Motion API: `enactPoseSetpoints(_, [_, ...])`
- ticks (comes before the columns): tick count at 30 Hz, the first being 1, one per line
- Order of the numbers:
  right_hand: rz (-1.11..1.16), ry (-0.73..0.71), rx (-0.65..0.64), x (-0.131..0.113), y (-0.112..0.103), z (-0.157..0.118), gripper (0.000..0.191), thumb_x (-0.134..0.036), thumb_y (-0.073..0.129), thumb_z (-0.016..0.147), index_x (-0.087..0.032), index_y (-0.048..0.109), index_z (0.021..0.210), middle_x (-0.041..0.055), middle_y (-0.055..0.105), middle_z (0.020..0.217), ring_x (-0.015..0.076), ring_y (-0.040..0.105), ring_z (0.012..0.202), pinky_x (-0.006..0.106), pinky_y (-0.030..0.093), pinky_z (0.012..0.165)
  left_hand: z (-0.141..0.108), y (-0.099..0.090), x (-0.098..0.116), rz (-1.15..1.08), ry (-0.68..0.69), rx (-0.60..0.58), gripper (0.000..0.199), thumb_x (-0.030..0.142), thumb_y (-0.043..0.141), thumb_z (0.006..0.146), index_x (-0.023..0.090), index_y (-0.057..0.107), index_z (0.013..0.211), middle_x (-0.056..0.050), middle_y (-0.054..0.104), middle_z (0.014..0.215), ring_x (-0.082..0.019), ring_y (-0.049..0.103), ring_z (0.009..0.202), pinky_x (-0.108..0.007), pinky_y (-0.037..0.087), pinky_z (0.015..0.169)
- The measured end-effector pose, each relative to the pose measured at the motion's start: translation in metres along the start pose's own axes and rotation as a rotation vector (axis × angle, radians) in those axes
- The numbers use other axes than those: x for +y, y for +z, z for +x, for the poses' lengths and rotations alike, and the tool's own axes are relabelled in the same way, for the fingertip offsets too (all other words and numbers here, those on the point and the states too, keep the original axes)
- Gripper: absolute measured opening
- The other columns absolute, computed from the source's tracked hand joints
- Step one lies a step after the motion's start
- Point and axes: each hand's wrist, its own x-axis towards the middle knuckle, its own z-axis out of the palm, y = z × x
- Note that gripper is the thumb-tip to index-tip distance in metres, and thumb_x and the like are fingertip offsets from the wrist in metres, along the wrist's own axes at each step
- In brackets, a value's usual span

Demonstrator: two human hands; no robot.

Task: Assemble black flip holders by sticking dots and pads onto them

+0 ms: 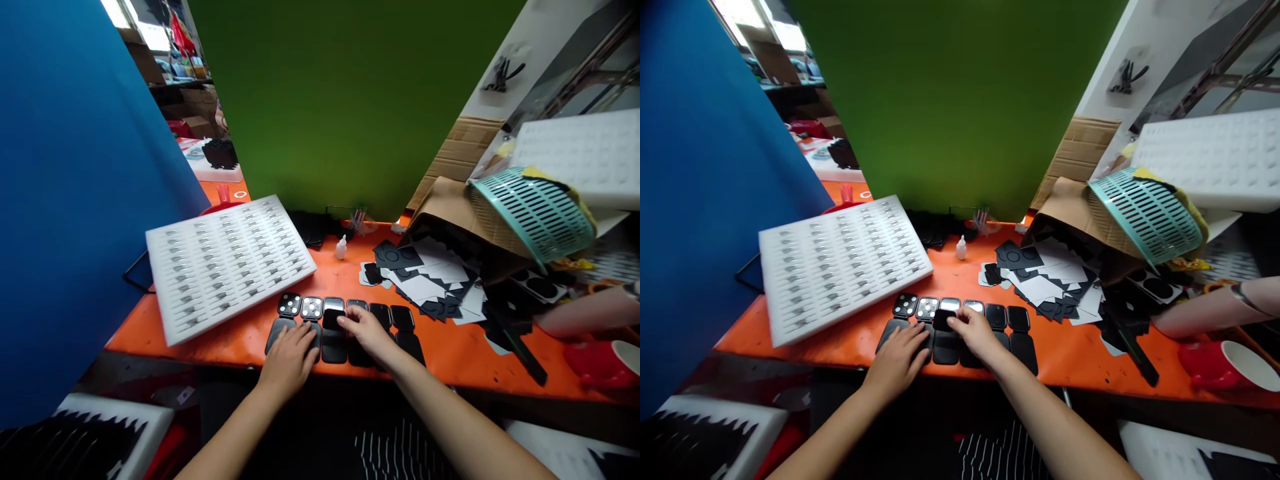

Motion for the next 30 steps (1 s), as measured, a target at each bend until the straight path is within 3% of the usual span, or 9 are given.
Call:
enactPoseSetpoints(4, [-0.155, -0.056, -0.029, -0.006, 0.007, 0.032, 0.020, -0.036, 0.053, 0.073, -0.017, 0.050, 0.072, -0.0029, 0.052, 0.064, 0.0092, 0.046, 0.056, 0.020, 0.036, 0.054, -0.007, 0.010, -0.004, 0.130, 0.091, -0.041, 0.050, 0.035, 0.048, 0.081, 0.017, 0.040, 0.127, -0.012, 0.039, 0.133, -0.028, 0.036, 0.121, -0.046, 0.032, 0.098])
enactPoseSetpoints(10, [-0.367, -0.046, -0.058, 0.000, 0.028, 0.061, 0.020, -0.035, 0.051, 0.074, -0.015, 0.054, 0.073, -0.0014, 0.055, 0.065, 0.0109, 0.049, 0.061, 0.020, 0.036, 0.056, -0.007, 0.014, -0.008, 0.081, 0.075, 0.006, 0.048, 0.037, 0.050, 0.079, 0.020, 0.045, 0.123, -0.009, 0.043, 0.130, -0.027, 0.040, 0.118, -0.045, 0.033, 0.098])
enactPoseSetpoints(22, [-0.472, -0.047, -0.059, 0.012, 0.036, 0.067, 0.024, -0.037, 0.046, 0.077, -0.015, 0.054, 0.070, -0.0011, 0.056, 0.065, 0.0108, 0.050, 0.060, 0.020, 0.034, 0.054, -0.006, 0.023, -0.012, 0.031, 0.030, 0.090, 0.038, 0.031, 0.046, 0.081, 0.023, 0.050, 0.118, -0.006, 0.048, 0.125, -0.025, 0.043, 0.115, -0.042, 0.035, 0.097])
enactPoseSetpoints(30, [-0.548, -0.047, -0.026, 0.006, 0.039, 0.064, 0.023, -0.036, 0.045, 0.078, -0.016, 0.053, 0.069, -0.0013, 0.055, 0.063, 0.0108, 0.049, 0.059, 0.020, 0.032, 0.053, -0.005, 0.022, -0.013, 0.044, 0.022, 0.063, 0.038, 0.033, 0.044, 0.082, 0.023, 0.050, 0.118, -0.006, 0.048, 0.126, -0.024, 0.043, 0.116, -0.041, 0.034, 0.098])
